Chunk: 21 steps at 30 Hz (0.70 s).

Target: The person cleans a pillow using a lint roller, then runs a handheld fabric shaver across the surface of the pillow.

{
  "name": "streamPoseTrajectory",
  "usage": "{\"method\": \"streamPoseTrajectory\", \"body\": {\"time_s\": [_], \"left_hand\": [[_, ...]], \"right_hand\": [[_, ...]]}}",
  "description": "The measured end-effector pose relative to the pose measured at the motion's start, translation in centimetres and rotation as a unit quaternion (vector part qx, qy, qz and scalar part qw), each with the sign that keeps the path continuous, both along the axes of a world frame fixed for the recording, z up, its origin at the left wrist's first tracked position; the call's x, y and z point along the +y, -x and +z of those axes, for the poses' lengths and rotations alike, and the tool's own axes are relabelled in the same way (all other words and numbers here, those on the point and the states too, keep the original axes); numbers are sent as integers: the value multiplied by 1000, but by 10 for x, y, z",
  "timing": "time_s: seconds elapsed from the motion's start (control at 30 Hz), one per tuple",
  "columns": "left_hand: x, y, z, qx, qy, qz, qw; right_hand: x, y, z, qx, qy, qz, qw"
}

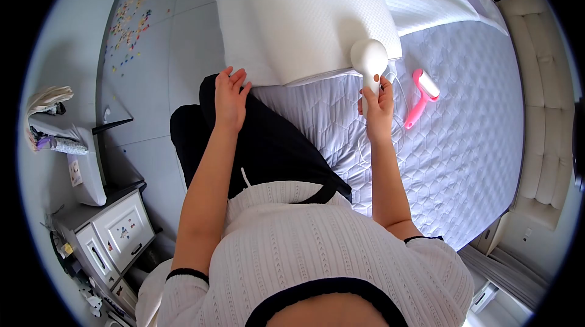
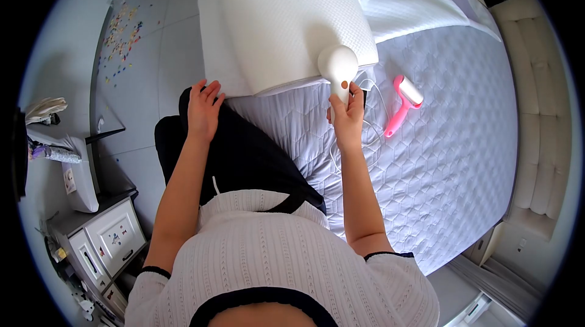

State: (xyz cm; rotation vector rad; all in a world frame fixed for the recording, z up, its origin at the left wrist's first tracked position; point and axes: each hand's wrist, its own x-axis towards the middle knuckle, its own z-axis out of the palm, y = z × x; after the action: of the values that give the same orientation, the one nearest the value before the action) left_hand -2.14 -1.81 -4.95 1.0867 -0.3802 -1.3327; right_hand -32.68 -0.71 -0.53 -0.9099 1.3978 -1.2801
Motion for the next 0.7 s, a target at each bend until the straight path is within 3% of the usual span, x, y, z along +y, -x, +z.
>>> {"method": "streamPoseTrajectory", "body": {"time_s": [0.4, 0.53, 0.7], "left_hand": [[0, 3, 3, -40, 0, -16, 999], [-2, 1, 3, -30, -9, -14, 999], [-2, 4, 5, -29, -9, -17, 999]], "right_hand": [[34, -98, -5, 41, -5, 236, 971], [29, -74, 0, 46, -8, 210, 977], [9, -14, -3, 4, -10, 40, 999]]}}
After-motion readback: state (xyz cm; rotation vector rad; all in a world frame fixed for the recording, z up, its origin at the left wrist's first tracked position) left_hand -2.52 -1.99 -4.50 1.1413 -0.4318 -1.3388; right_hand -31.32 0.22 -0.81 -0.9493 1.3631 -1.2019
